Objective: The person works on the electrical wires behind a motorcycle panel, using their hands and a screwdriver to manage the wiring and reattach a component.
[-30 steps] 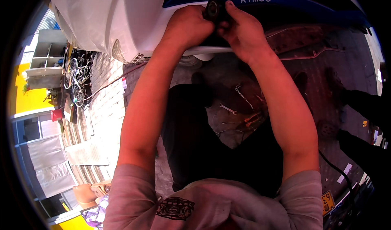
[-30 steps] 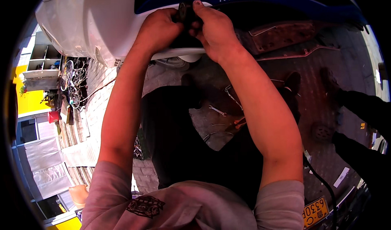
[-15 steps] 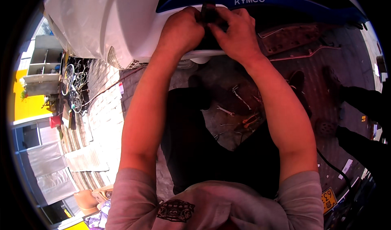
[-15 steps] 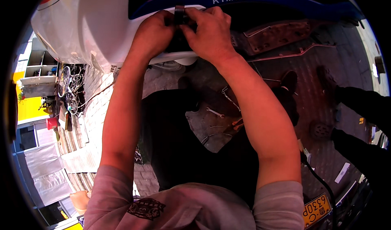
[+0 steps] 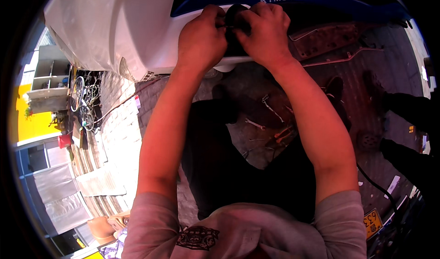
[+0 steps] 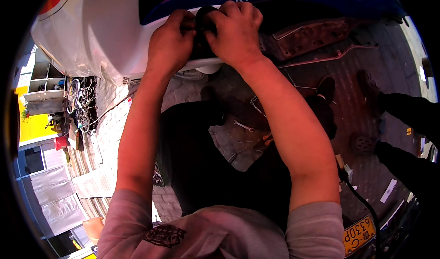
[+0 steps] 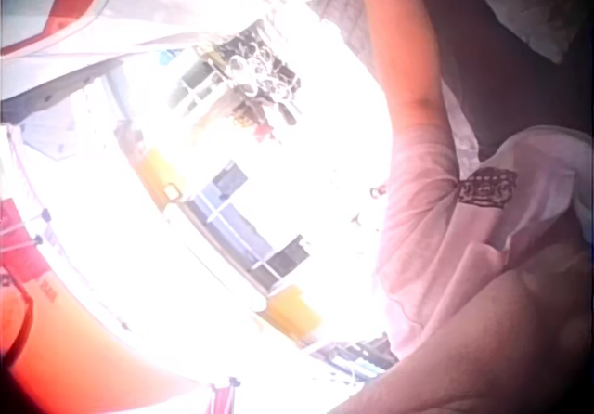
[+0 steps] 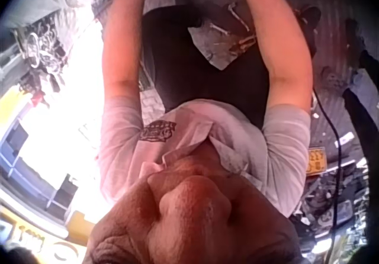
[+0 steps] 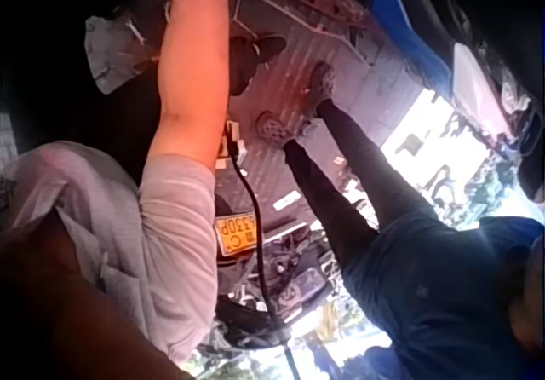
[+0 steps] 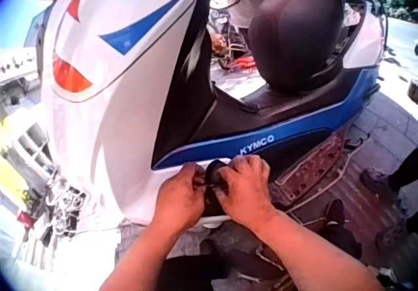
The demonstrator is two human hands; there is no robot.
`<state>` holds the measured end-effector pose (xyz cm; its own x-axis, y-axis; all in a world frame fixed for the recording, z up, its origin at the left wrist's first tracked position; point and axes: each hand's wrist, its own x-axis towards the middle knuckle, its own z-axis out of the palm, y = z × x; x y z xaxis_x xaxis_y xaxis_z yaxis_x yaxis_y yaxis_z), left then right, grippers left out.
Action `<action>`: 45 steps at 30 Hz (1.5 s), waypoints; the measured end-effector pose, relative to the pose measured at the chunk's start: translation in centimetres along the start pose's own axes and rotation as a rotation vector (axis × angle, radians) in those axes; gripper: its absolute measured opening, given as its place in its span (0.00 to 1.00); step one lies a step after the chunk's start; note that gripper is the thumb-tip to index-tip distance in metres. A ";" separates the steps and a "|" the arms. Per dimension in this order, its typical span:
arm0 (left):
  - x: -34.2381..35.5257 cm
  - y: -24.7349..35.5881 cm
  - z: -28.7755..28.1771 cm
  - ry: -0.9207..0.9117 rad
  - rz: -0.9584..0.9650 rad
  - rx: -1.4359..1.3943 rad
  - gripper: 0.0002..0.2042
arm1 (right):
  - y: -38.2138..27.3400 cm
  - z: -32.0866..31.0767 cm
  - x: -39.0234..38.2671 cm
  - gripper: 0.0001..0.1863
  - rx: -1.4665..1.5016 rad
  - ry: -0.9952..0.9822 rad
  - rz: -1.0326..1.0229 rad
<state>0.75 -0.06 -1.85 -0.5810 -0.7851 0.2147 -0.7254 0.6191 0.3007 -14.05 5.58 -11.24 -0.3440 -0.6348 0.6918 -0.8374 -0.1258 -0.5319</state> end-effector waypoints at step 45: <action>-0.3 0.4 -1.1 -0.096 0.102 -0.059 0.31 | -1.1 -1.4 1.1 0.18 1.152 -0.202 0.859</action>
<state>1.04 0.39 -0.74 -0.6852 -0.7111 0.1577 -0.6396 0.6910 0.3368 -14.14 6.08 -9.17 -0.4079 -0.9108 -0.0640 0.4255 -0.1276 -0.8959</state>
